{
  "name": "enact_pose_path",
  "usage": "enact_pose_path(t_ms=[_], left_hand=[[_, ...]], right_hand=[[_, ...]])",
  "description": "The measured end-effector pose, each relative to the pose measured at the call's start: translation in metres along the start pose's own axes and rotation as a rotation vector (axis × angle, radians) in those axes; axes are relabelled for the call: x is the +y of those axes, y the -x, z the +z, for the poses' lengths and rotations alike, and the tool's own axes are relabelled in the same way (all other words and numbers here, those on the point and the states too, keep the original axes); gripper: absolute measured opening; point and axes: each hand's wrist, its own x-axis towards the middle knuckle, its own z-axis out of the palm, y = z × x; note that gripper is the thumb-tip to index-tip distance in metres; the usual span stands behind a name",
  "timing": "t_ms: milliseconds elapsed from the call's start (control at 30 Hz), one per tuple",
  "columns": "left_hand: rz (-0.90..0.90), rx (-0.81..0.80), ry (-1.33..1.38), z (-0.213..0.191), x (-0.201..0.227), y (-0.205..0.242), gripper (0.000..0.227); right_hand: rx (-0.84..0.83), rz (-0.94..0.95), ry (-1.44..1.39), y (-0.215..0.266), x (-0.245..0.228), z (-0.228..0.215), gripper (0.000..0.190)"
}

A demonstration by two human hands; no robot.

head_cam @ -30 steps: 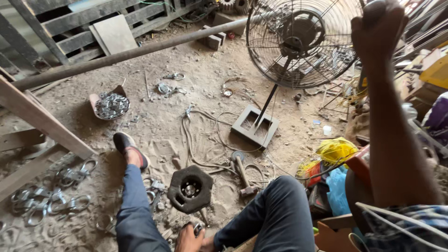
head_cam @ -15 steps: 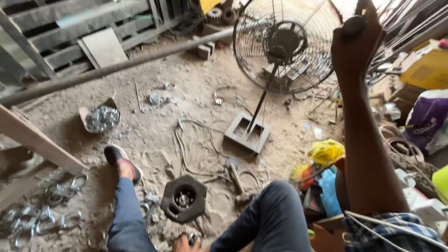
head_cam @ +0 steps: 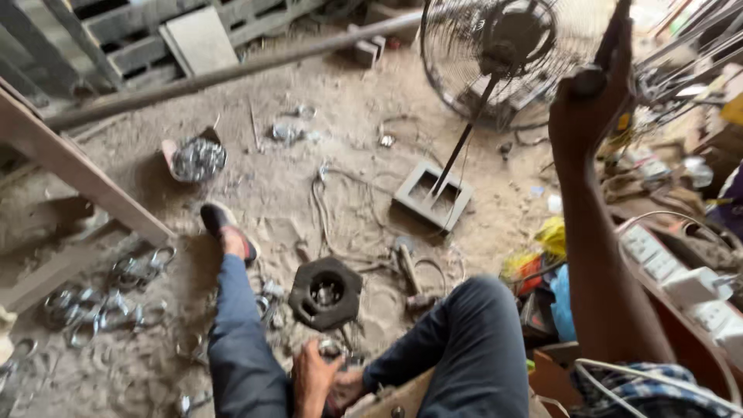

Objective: The person sits on the floor and repeatedly hammers metal parts placed on a small anvil. They pick up individual metal pieces from a pile, position them on the anvil, and strike them with a hammer before discarding them.

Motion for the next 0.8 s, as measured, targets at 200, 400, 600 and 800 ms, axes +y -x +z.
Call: enact_pose_path(t_ms=[200,400,600,800], left_hand=[[-0.096,-0.063,0.034,-0.042,0.032,-0.001,0.040],[-0.044,-0.041,-0.001,-0.045,0.037,-0.001,0.045],[-0.144,-0.184,-0.060,-0.042,0.039,0.003,0.041],[-0.158,-0.217,0.075,-0.042,0.046,0.000,0.026]], right_hand=[[0.081,0.020,-0.173,0.113,-0.069,-0.031,0.068],[-0.293,0.682,-0.429,0.279,-0.152,-0.050,0.016],[-0.577,1.677,-0.746,0.421,-0.187,-0.046,0.014],[-0.765,1.970,-0.705,0.423,-0.191,-0.030,0.025]])
